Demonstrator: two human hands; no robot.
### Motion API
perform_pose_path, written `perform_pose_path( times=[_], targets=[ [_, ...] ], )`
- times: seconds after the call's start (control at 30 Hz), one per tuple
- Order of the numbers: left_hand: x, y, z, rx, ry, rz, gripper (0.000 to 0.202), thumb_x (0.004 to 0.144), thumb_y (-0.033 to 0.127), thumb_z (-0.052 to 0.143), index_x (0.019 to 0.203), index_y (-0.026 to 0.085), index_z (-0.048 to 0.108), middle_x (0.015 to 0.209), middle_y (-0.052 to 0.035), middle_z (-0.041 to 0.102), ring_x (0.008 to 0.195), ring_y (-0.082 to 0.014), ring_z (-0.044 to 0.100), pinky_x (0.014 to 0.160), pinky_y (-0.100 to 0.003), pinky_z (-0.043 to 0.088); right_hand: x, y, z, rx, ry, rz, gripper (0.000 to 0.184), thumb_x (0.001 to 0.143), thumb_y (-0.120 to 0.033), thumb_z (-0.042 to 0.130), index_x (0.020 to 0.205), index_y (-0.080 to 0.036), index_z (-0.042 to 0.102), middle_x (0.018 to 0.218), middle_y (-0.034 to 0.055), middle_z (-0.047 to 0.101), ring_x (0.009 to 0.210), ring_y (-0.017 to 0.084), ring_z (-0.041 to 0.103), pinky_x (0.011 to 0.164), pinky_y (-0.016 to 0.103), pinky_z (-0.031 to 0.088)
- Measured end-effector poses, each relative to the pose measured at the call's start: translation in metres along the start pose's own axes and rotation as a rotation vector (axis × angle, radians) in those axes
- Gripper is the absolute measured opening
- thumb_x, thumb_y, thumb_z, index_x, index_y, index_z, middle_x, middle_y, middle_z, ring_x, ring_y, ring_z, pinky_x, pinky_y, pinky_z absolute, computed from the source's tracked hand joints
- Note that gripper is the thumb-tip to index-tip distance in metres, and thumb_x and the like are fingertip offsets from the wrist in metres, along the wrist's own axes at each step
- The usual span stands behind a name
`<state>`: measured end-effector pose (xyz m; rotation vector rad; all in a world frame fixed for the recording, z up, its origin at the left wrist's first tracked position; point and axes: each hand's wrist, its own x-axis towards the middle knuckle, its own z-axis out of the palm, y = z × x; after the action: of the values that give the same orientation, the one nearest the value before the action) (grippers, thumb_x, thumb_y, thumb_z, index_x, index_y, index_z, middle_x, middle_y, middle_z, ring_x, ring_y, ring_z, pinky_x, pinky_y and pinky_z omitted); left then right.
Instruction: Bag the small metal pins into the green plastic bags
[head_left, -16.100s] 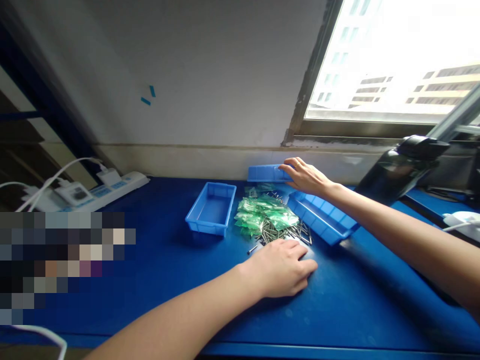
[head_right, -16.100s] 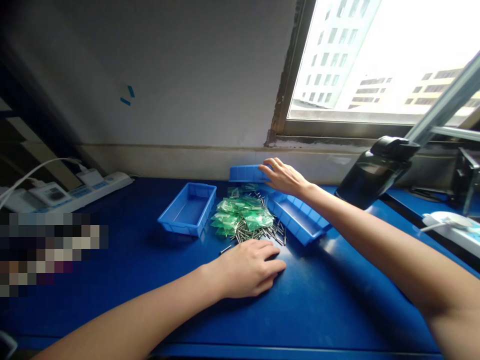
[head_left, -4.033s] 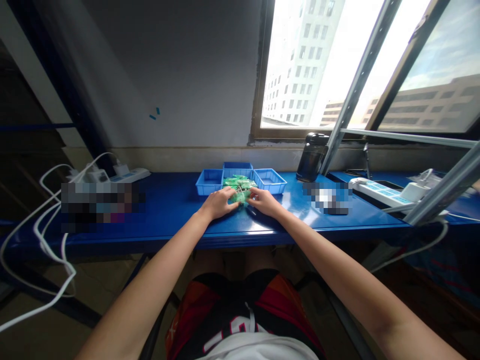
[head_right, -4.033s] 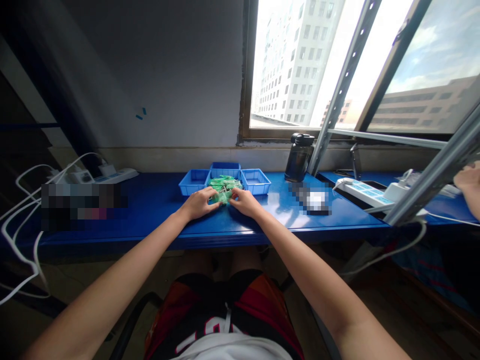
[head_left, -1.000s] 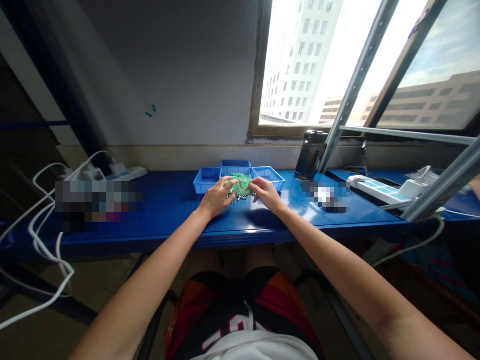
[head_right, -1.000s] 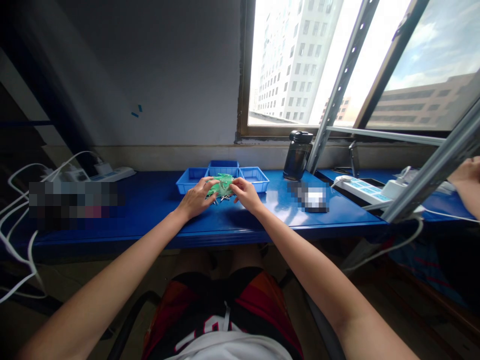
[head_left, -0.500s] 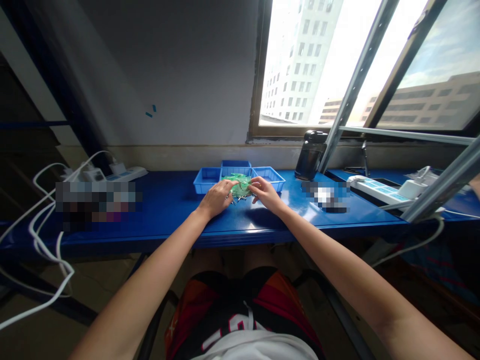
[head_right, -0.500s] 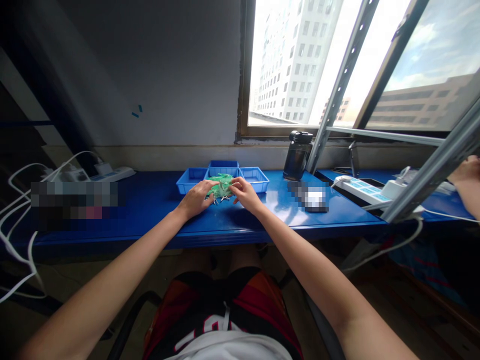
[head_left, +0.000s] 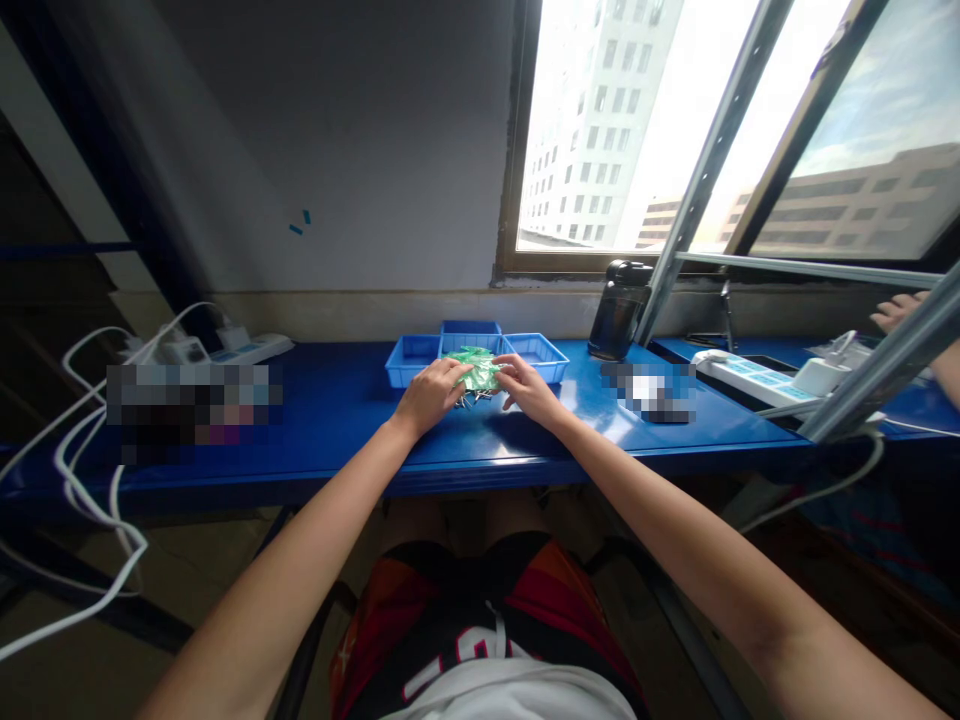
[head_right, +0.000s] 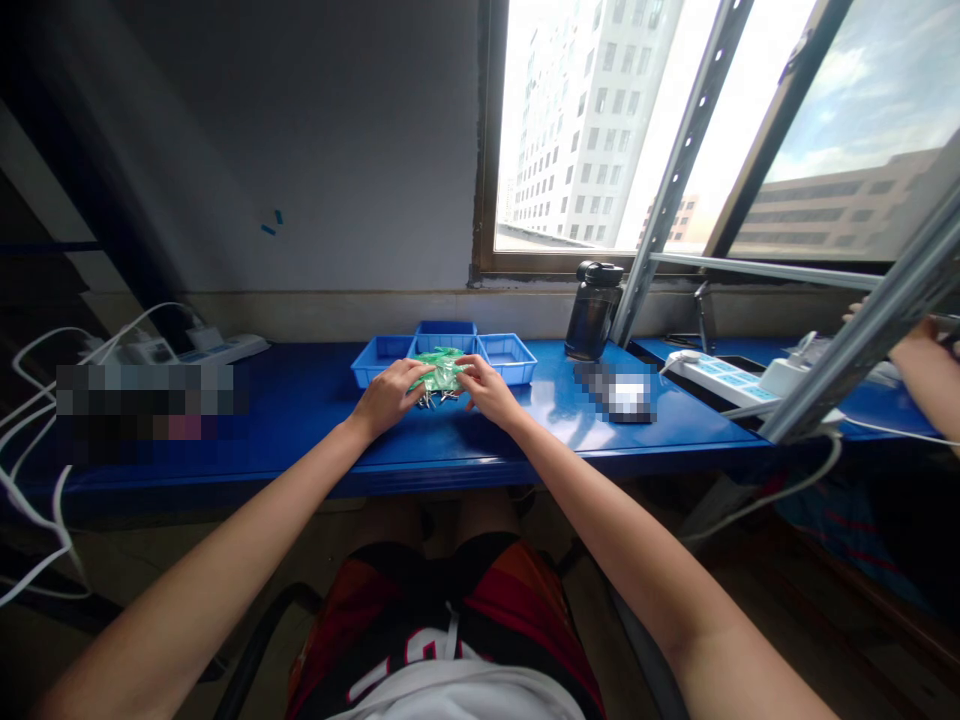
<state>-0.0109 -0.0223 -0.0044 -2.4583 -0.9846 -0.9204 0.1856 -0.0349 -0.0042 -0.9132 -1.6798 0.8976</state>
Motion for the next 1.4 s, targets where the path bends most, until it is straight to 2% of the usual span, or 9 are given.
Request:
perform_pose_path(
  times=[0.1, 0.2, 0.5, 0.73, 0.87, 0.97, 1.07, 1.27, 1.4],
  targets=[
    [0.000, 0.001, -0.001, 0.040, -0.022, -0.020, 0.025, 0.090, 0.026, 0.037, 0.103, 0.017, 0.057, 0.097, -0.0064, 0.061, 0.090, -0.0185, 0.055, 0.079, -0.029, 0.045, -0.001, -0.004, -0.001, 0.018, -0.011, 0.032, 0.024, 0.079, -0.029, 0.039, 0.095, -0.016, 0.052, 0.089, 0.0060, 0.058, 0.074, 0.015, 0.060, 0.043, 0.019, 0.047],
    [0.000, 0.004, -0.002, 0.078, -0.059, -0.075, 0.031, 0.092, 0.032, 0.032, 0.087, 0.016, 0.058, 0.087, -0.0068, 0.062, 0.082, -0.0177, 0.057, 0.067, -0.025, 0.044, -0.002, -0.006, 0.000, 0.019, -0.039, 0.036, 0.024, 0.076, -0.024, 0.041, 0.094, -0.016, 0.053, 0.089, 0.0060, 0.060, 0.076, 0.016, 0.060, 0.044, 0.019, 0.048],
    [-0.001, 0.009, -0.003, 0.093, -0.115, -0.183, 0.034, 0.093, 0.037, 0.028, 0.084, 0.017, 0.054, 0.075, -0.0050, 0.064, 0.069, -0.0175, 0.062, 0.054, -0.023, 0.037, 0.000, 0.000, 0.001, -0.114, -0.016, -0.045, 0.028, 0.079, -0.041, 0.047, 0.070, -0.015, 0.051, 0.067, 0.0023, 0.058, 0.058, 0.010, 0.053, 0.040, 0.018, 0.042],
    [-0.001, 0.013, -0.006, 0.108, -0.094, -0.063, 0.032, 0.093, 0.034, 0.029, 0.081, 0.017, 0.054, 0.079, -0.0051, 0.063, 0.072, -0.0152, 0.061, 0.053, -0.021, 0.038, 0.001, 0.001, 0.001, -0.026, 0.020, 0.020, 0.029, 0.074, -0.041, 0.056, 0.087, -0.019, 0.041, 0.068, -0.0018, 0.057, 0.055, 0.010, 0.053, 0.036, 0.016, 0.038],
    [-0.002, 0.014, -0.004, 0.137, -0.087, 0.068, 0.031, 0.091, 0.035, 0.033, 0.086, 0.017, 0.058, 0.083, -0.0059, 0.062, 0.071, -0.0131, 0.060, 0.049, -0.018, 0.038, -0.002, -0.005, 0.002, 0.042, -0.071, 0.034, 0.033, 0.071, -0.041, 0.061, 0.087, -0.019, 0.043, 0.075, 0.0003, 0.057, 0.067, 0.014, 0.059, 0.040, 0.017, 0.043],
    [-0.003, 0.012, -0.002, 0.149, -0.042, 0.155, 0.029, 0.091, 0.034, 0.034, 0.093, 0.019, 0.058, 0.088, -0.0054, 0.062, 0.071, -0.0121, 0.060, 0.048, -0.017, 0.038, -0.006, -0.010, 0.003, 0.079, -0.165, 0.074, 0.038, 0.073, -0.041, 0.061, 0.100, -0.019, 0.045, 0.085, 0.0033, 0.060, 0.077, 0.016, 0.061, 0.045, 0.019, 0.048],
    [-0.003, 0.011, -0.001, 0.152, -0.003, 0.229, 0.027, 0.091, 0.032, 0.035, 0.097, 0.020, 0.058, 0.095, -0.0052, 0.061, 0.071, -0.0111, 0.060, 0.047, -0.016, 0.039, -0.008, -0.011, 0.003, 0.075, -0.228, 0.096, 0.044, 0.073, -0.040, 0.062, 0.108, -0.020, 0.045, 0.083, 0.0033, 0.060, 0.081, 0.017, 0.061, 0.048, 0.020, 0.049],
    [-0.002, 0.014, -0.003, 0.170, 0.030, 0.224, 0.030, 0.090, 0.036, 0.038, 0.109, 0.022, 0.056, 0.103, -0.0075, 0.058, 0.075, -0.0132, 0.060, 0.047, -0.017, 0.043, -0.004, -0.007, 0.001, 0.082, -0.158, 0.015, 0.033, 0.076, -0.042, 0.057, 0.098, -0.017, 0.052, 0.079, 0.0025, 0.059, 0.069, 0.014, 0.061, 0.044, 0.019, 0.046],
    [-0.002, 0.012, -0.004, 0.140, 0.044, 0.162, 0.037, 0.085, 0.042, 0.046, 0.117, 0.024, 0.052, 0.112, -0.0090, 0.052, 0.082, -0.0164, 0.059, 0.062, -0.025, 0.050, -0.002, -0.008, -0.001, 0.084, -0.062, -0.024, 0.032, 0.075, -0.042, 0.057, 0.092, -0.014, 0.056, 0.069, -0.0001, 0.055, 0.057, 0.010, 0.056, 0.040, 0.017, 0.039]
  ],
)
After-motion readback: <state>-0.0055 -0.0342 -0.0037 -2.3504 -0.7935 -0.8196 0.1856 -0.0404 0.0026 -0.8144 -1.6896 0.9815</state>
